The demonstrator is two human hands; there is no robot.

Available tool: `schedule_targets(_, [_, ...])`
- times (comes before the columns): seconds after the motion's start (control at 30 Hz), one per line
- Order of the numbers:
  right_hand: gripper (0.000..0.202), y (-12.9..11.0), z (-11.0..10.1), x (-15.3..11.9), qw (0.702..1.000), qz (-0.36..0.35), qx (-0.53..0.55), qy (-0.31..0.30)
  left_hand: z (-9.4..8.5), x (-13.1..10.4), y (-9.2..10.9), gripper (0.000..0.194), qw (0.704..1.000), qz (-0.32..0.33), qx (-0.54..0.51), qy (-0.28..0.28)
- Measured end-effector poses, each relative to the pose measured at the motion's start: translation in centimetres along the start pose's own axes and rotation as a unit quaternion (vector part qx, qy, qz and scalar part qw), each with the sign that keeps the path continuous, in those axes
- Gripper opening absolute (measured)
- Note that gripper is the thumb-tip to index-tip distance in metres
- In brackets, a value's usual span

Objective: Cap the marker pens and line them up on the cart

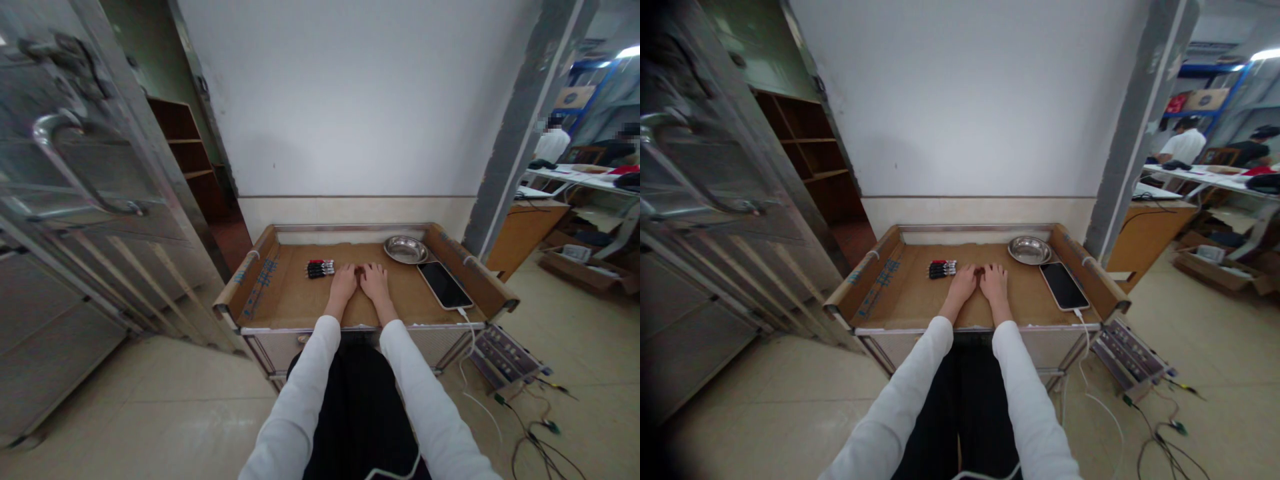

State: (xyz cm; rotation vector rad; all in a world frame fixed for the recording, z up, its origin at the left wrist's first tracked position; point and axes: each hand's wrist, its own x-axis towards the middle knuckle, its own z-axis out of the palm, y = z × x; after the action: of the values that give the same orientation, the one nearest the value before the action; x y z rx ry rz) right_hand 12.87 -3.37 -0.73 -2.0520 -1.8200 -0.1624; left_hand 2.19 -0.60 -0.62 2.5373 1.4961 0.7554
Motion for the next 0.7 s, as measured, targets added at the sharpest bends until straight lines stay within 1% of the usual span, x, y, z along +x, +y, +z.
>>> schedule_targets(0.17, [0.03,0.0,0.0,0.0,1.0,-0.001,0.002,0.005,0.0,0.0,-0.1,0.024,1.0,0.0,-0.004,-0.002])
schedule_targets(0.37, [0.03,0.0,-0.2,0.0,1.0,-0.001,-0.003,-0.004,-0.2,0.1,0.2,0.024,1.0,0.0,0.008,0.004])
schedule_targets(0.43, [0.03,0.0,-0.3,-0.1,1.0,-0.002,-0.006,-0.004,-0.5,0.0,0.4,0.024,1.0,-0.001,0.011,0.02])
schedule_targets(0.5, [0.03,-0.1,-0.3,-0.1,1.0,-0.003,-0.006,-0.002,-1.0,-0.2,0.7,0.025,0.998,-0.015,0.021,0.055])
schedule_targets(0.57, [0.03,-0.1,-0.3,-0.1,1.0,-0.002,0.0,-0.001,-1.4,-0.5,0.8,0.027,0.992,-0.059,0.037,0.1])
schedule_targets(0.7, [0.031,-0.1,-0.2,-0.1,1.0,-0.003,0.012,0.006,-1.6,-1.0,0.7,0.032,0.962,-0.207,0.041,0.173])
